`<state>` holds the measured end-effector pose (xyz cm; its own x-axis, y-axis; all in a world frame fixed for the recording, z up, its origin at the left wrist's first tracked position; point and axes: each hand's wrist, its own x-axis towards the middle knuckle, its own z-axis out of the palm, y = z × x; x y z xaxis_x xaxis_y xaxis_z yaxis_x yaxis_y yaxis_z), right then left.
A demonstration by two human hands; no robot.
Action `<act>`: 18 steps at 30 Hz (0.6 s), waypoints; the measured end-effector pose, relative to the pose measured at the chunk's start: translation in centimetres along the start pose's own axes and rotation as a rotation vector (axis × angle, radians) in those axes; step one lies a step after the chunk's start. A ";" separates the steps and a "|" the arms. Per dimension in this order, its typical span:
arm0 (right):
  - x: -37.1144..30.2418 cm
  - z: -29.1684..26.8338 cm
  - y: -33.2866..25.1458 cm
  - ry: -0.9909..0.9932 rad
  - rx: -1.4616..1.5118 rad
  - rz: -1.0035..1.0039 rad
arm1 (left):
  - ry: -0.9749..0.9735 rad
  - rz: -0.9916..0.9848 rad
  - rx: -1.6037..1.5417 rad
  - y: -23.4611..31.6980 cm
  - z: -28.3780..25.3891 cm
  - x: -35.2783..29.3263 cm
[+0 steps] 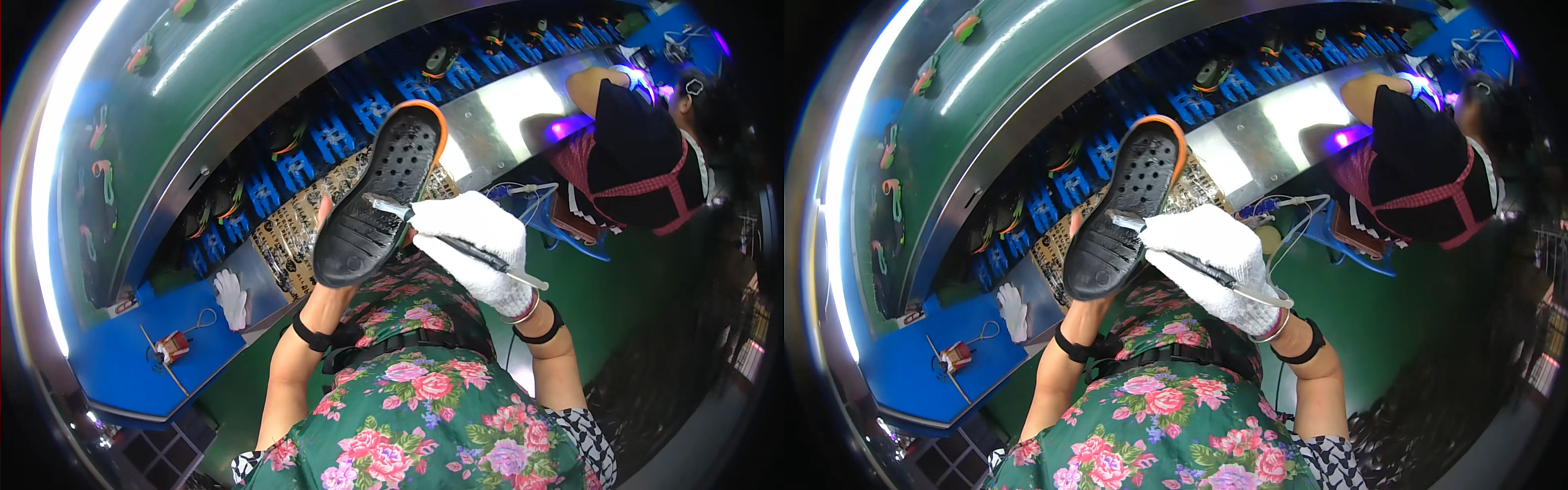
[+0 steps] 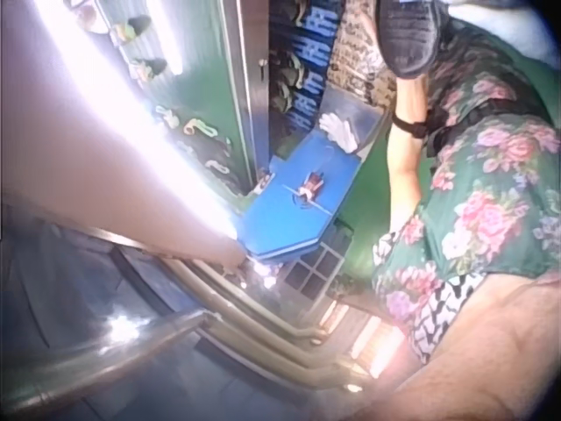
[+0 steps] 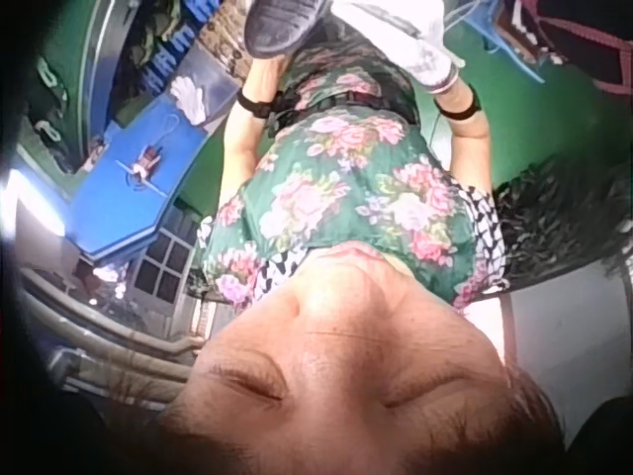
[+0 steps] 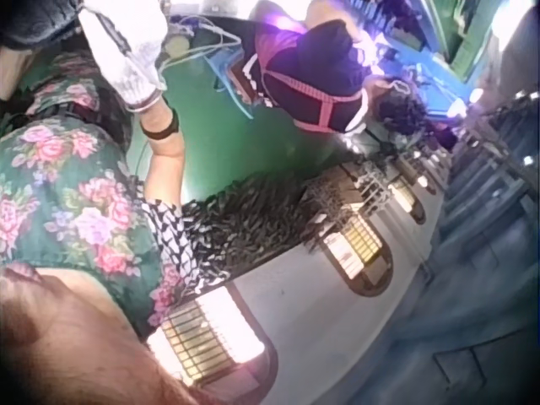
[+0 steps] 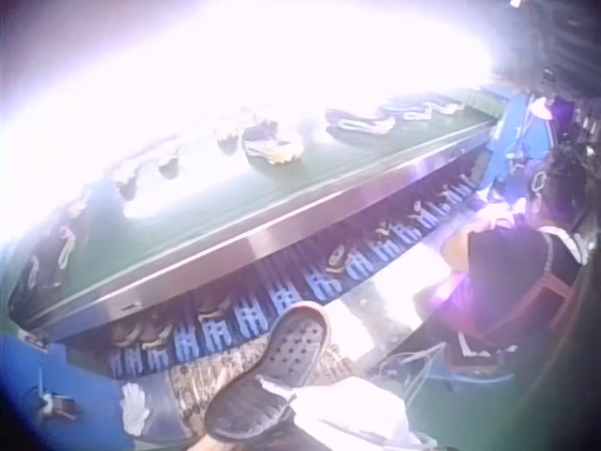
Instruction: Applying glue to the edges and bottom of shoe soles using a brush.
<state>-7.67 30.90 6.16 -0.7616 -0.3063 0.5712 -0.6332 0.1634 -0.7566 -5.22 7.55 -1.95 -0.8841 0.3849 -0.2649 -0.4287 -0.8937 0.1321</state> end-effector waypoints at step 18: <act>0.3 1.2 -1.4 0.052 -0.137 -0.088 | 0.197 -0.061 0.290 -4.9 0.8 0.4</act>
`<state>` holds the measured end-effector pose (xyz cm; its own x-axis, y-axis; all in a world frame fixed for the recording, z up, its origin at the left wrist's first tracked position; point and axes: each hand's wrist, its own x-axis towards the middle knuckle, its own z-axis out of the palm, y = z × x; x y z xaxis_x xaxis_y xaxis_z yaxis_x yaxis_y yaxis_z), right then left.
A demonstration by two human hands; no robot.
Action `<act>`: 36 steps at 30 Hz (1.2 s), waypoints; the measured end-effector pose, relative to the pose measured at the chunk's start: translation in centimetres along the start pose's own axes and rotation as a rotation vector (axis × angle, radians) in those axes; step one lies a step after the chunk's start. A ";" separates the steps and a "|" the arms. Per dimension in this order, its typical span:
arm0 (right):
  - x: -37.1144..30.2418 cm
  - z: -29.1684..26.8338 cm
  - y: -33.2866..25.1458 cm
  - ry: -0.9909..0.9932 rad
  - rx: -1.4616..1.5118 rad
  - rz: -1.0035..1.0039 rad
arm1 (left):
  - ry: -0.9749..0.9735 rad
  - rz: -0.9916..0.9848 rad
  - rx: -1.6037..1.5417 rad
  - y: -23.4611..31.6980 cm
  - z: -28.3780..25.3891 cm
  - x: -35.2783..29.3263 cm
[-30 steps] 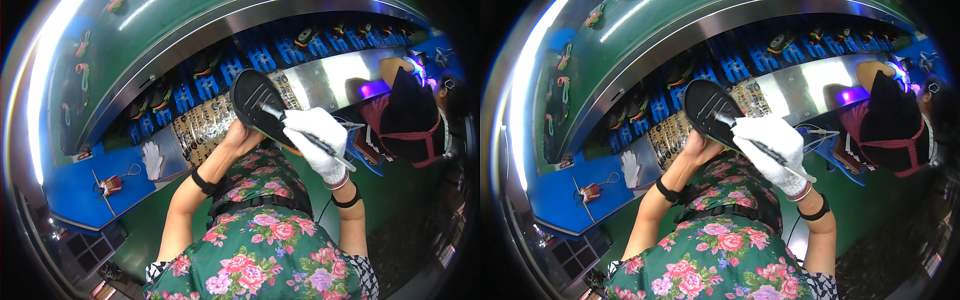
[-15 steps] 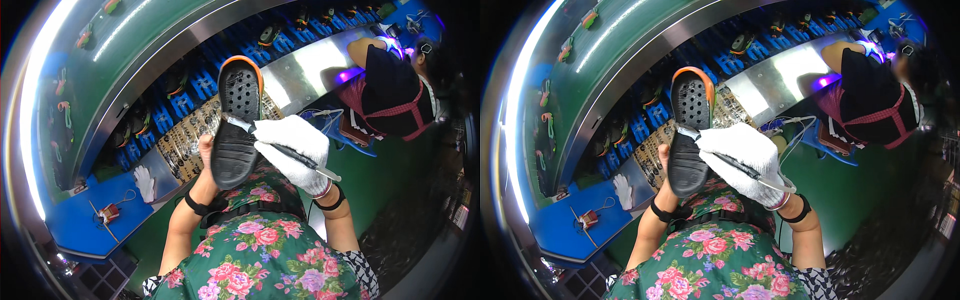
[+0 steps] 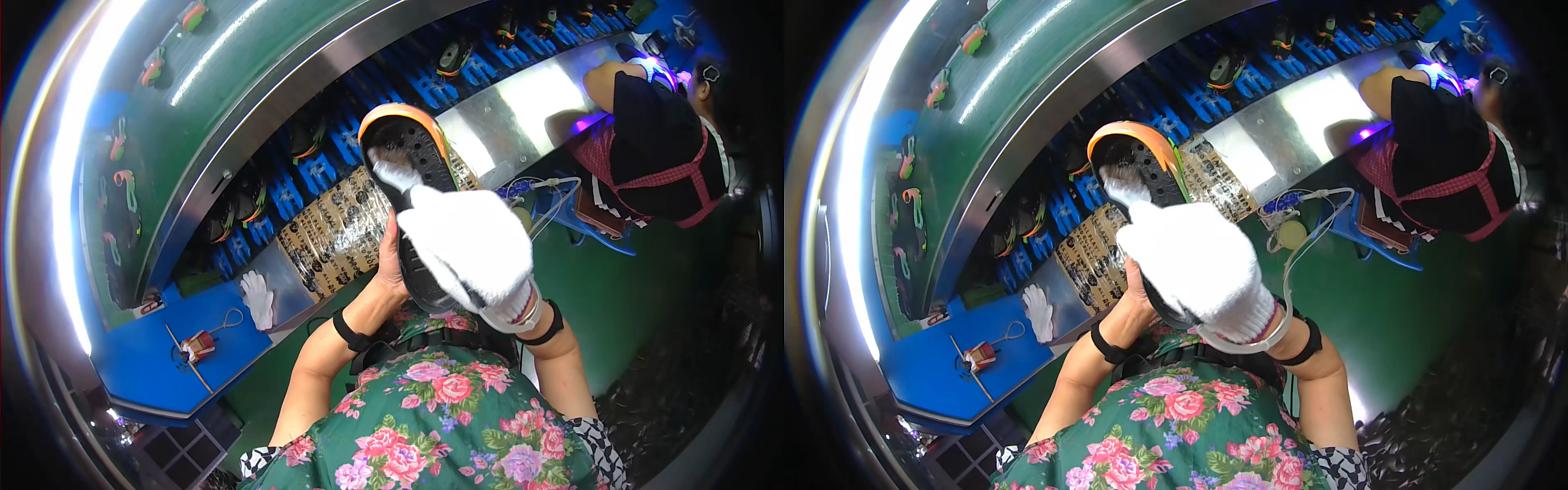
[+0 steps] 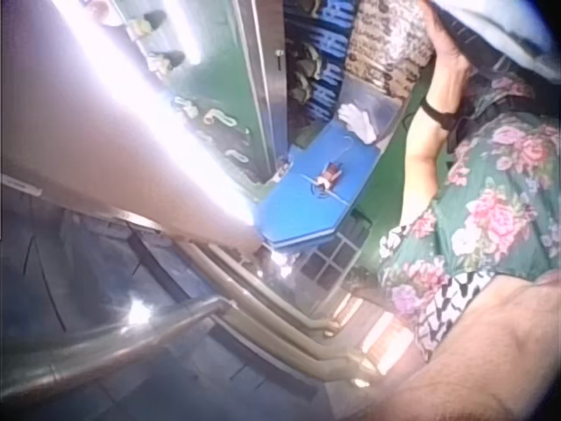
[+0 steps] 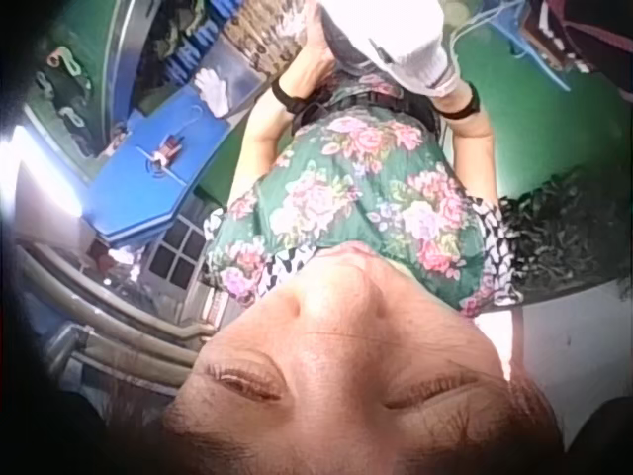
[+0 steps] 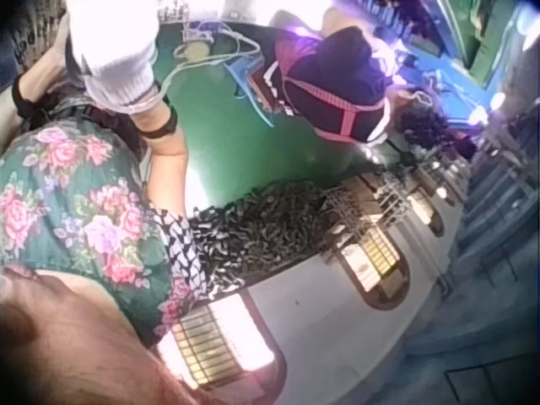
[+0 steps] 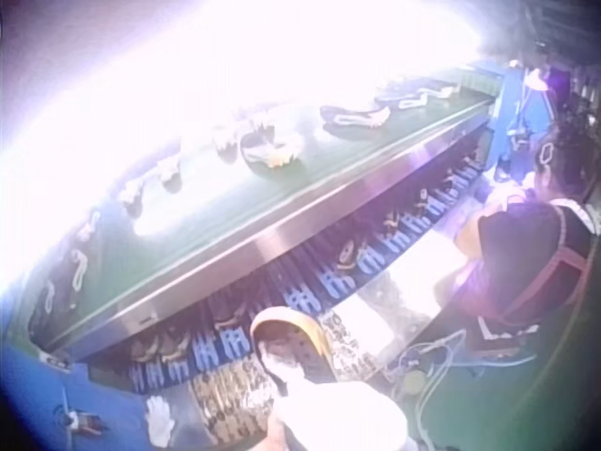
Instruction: Applying glue to the edges and bottom of shoe soles using a brush.
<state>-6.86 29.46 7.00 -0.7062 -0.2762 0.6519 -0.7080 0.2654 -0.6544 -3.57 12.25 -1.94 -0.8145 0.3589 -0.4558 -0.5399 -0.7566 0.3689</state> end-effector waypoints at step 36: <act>-2.8 0.4 -0.2 -0.098 0.148 -0.059 | -0.588 0.165 -0.326 3.0 2.5 4.6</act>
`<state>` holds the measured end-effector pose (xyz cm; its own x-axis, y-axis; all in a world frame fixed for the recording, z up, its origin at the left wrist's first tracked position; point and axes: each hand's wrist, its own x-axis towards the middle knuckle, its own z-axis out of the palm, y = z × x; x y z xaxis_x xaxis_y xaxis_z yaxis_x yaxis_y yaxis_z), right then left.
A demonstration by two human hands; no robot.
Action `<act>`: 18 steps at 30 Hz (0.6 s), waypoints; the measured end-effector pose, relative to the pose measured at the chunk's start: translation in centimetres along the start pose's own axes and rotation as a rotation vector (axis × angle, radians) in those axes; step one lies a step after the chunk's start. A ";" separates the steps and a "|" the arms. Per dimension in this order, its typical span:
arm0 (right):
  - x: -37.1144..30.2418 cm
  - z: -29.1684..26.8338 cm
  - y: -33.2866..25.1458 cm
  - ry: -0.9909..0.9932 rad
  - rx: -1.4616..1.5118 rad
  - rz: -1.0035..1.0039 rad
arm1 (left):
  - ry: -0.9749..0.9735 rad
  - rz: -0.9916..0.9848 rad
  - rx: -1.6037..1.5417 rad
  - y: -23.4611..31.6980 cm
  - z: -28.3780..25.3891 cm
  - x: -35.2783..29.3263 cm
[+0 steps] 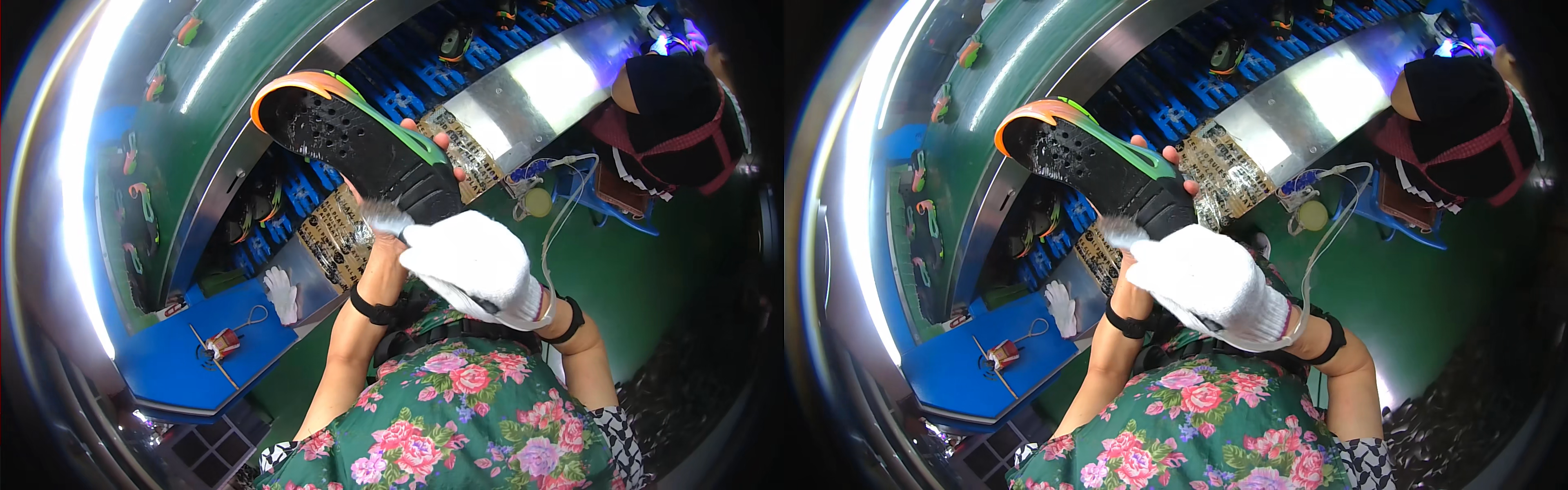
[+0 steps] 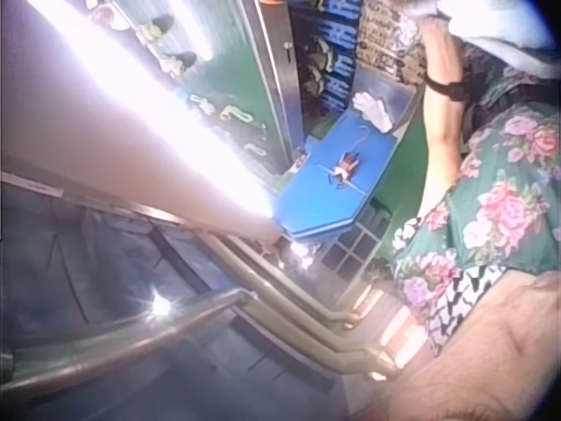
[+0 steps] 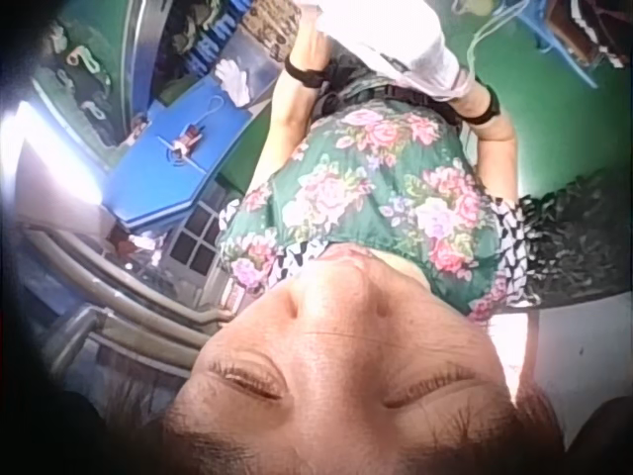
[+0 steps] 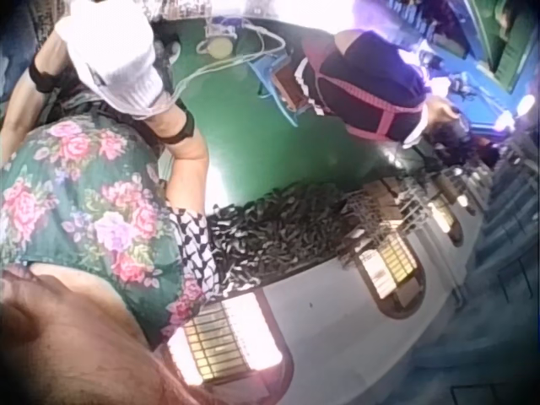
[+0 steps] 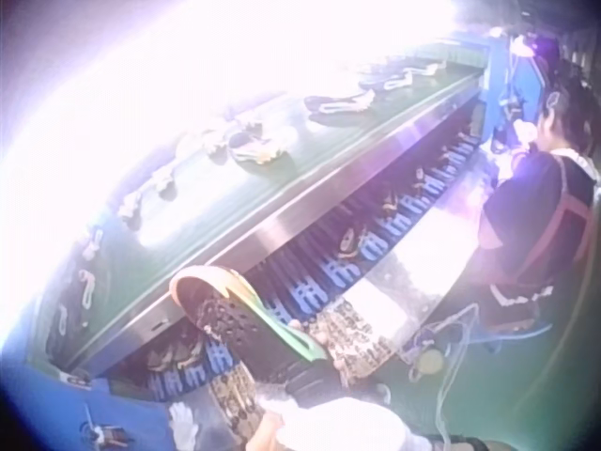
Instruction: Applying glue to the edges and bottom of shoe soles using a brush.
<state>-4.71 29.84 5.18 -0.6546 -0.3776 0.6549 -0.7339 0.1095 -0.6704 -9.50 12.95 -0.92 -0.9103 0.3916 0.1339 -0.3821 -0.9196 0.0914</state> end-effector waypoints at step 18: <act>-0.8 -1.2 0.6 -0.012 0.249 0.137 | 0.051 0.106 0.044 1.0 1.7 1.0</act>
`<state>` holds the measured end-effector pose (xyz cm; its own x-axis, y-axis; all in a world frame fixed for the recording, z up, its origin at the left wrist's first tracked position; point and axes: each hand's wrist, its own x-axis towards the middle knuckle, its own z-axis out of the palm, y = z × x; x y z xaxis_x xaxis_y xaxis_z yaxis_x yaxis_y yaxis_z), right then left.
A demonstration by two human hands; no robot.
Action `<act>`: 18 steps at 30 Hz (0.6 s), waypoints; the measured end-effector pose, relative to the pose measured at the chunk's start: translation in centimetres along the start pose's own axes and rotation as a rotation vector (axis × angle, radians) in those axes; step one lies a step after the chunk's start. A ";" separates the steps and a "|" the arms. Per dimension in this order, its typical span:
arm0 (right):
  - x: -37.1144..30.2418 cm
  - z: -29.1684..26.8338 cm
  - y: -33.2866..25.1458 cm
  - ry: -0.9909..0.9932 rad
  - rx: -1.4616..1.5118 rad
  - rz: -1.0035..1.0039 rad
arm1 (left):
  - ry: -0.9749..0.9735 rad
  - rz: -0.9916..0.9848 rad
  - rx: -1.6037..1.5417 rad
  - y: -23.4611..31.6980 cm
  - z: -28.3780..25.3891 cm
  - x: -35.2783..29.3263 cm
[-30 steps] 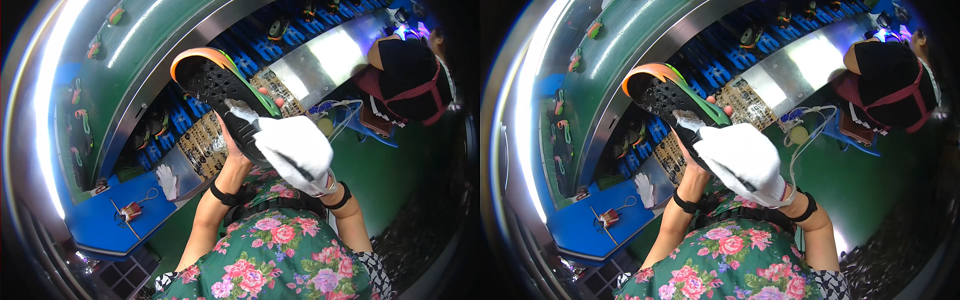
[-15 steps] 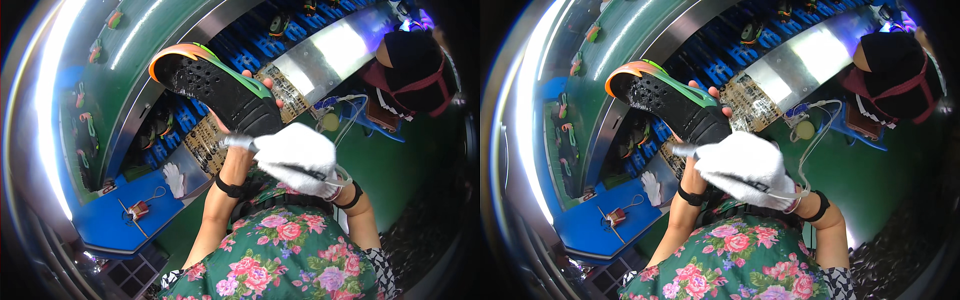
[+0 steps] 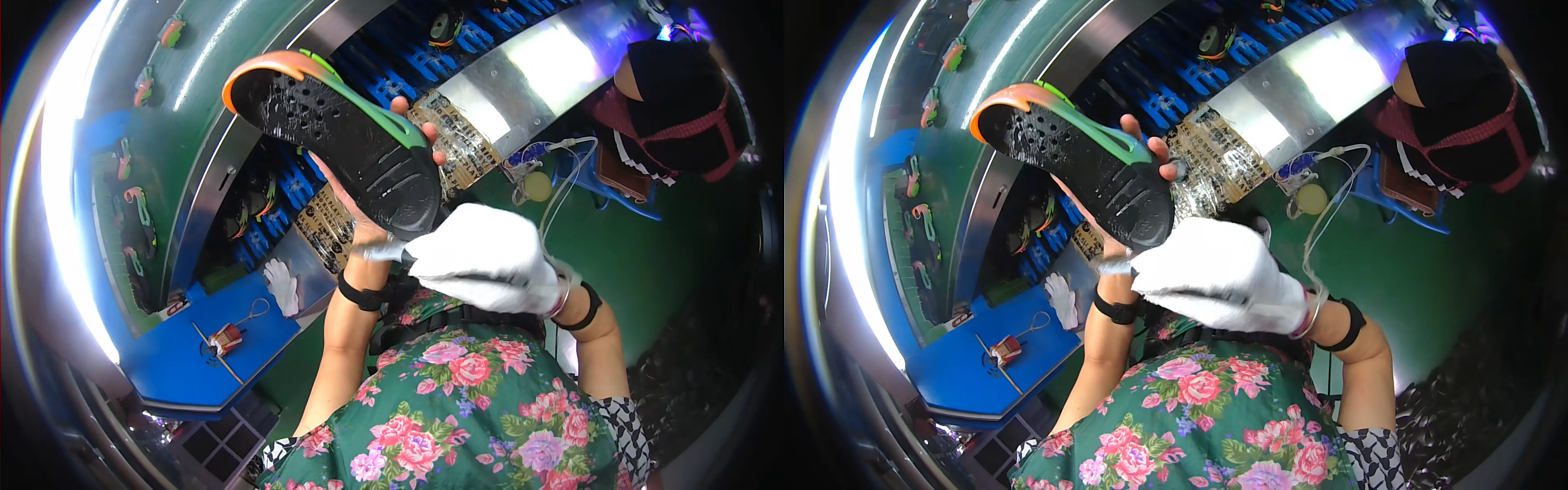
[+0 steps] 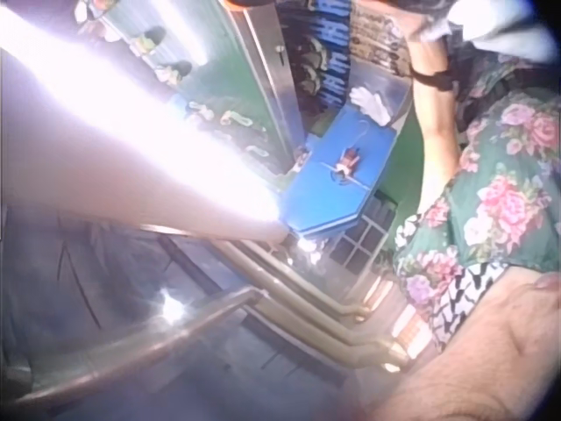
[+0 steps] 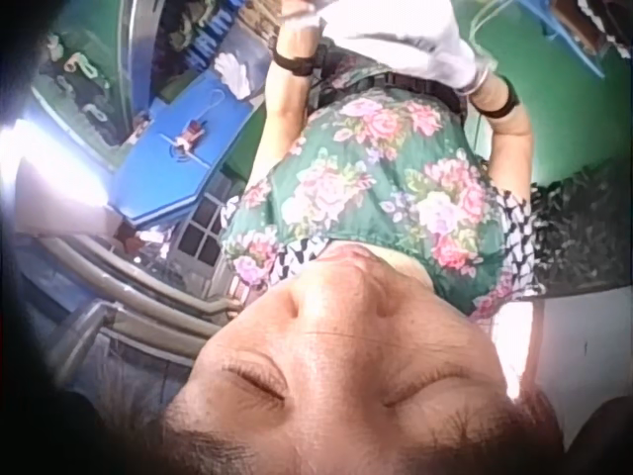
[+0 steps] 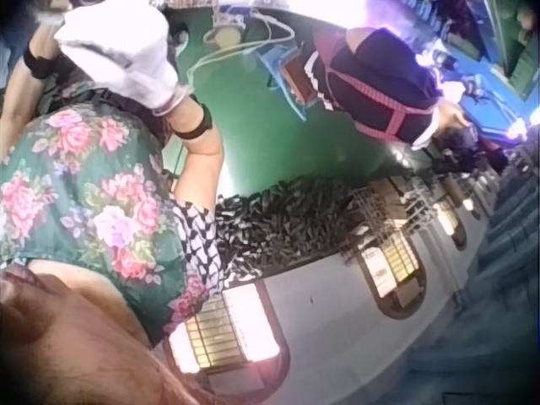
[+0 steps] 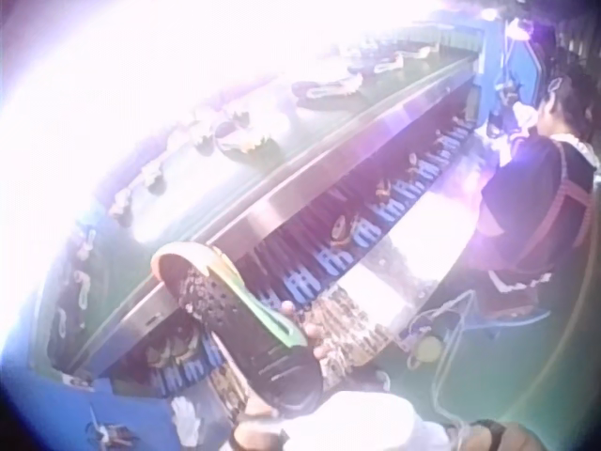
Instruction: Applying glue to the edges and bottom of shoe soles using a brush.
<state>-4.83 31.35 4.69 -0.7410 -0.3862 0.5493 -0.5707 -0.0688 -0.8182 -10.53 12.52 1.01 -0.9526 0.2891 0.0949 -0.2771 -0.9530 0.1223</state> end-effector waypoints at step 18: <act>0.2 0.2 -0.1 -0.126 -0.148 -0.151 | 0.030 -0.300 0.207 3.4 0.1 -0.5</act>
<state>-4.84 31.05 4.81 -0.5984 -0.4941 0.6307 -0.7243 -0.0030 -0.6895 -10.96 9.13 1.49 -0.8370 0.5472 -0.0040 -0.5162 -0.7870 0.3380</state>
